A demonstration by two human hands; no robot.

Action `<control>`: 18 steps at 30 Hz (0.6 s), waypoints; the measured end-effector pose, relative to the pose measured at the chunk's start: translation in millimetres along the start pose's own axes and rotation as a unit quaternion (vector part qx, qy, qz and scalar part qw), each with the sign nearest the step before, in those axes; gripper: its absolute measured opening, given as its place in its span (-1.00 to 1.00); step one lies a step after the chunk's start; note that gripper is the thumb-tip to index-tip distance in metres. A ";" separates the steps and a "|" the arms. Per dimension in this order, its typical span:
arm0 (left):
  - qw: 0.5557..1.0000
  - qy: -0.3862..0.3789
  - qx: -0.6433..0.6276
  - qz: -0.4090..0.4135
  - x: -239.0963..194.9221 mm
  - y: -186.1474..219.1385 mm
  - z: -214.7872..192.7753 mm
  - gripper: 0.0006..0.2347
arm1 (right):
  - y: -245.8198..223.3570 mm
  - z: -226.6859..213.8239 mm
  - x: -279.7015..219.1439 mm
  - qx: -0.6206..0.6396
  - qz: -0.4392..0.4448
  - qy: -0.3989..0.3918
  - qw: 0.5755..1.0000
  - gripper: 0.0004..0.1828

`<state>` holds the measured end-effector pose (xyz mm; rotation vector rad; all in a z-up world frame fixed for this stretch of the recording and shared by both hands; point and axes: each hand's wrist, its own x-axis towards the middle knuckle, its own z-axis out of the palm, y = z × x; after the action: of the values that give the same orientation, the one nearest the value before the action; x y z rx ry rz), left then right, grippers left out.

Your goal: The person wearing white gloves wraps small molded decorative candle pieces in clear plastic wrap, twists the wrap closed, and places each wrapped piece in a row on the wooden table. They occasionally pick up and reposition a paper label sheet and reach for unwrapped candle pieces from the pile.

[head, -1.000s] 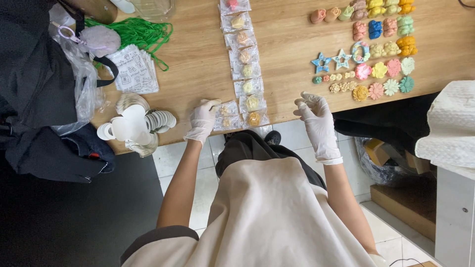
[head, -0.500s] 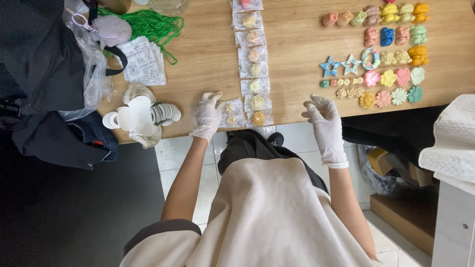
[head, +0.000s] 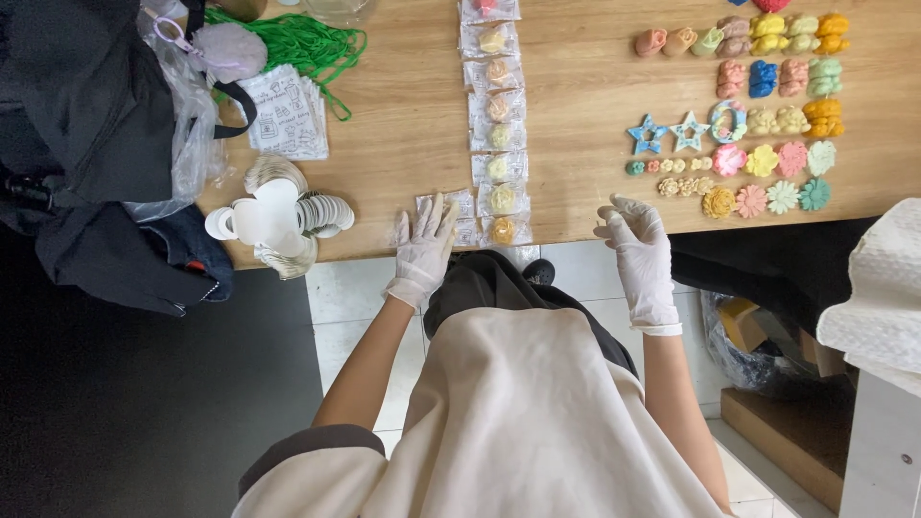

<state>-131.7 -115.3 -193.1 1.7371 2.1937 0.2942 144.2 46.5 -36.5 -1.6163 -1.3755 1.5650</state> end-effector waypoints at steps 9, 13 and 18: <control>1.000 -0.022 -0.009 0.005 -2.6 0.7 -1.2 -0.53 | -3.5 -3.9 -2.9 -0.008 0.021 0.008 1.000 -0.63; 1.000 -0.019 -0.004 0.003 -4.5 6.9 -9.0 -0.52 | 1.2 -7.9 -2.2 -0.014 0.017 -0.001 1.000 -0.62; 0.999 0.019 0.021 -0.015 -7.9 15.9 -32.8 -0.45 | 3.3 -13.1 -2.6 0.009 0.003 -0.013 1.000 -0.62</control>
<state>-128.1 -117.9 -156.0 1.7334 2.2663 0.2788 157.8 46.8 -35.4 -1.5972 -1.3666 1.6020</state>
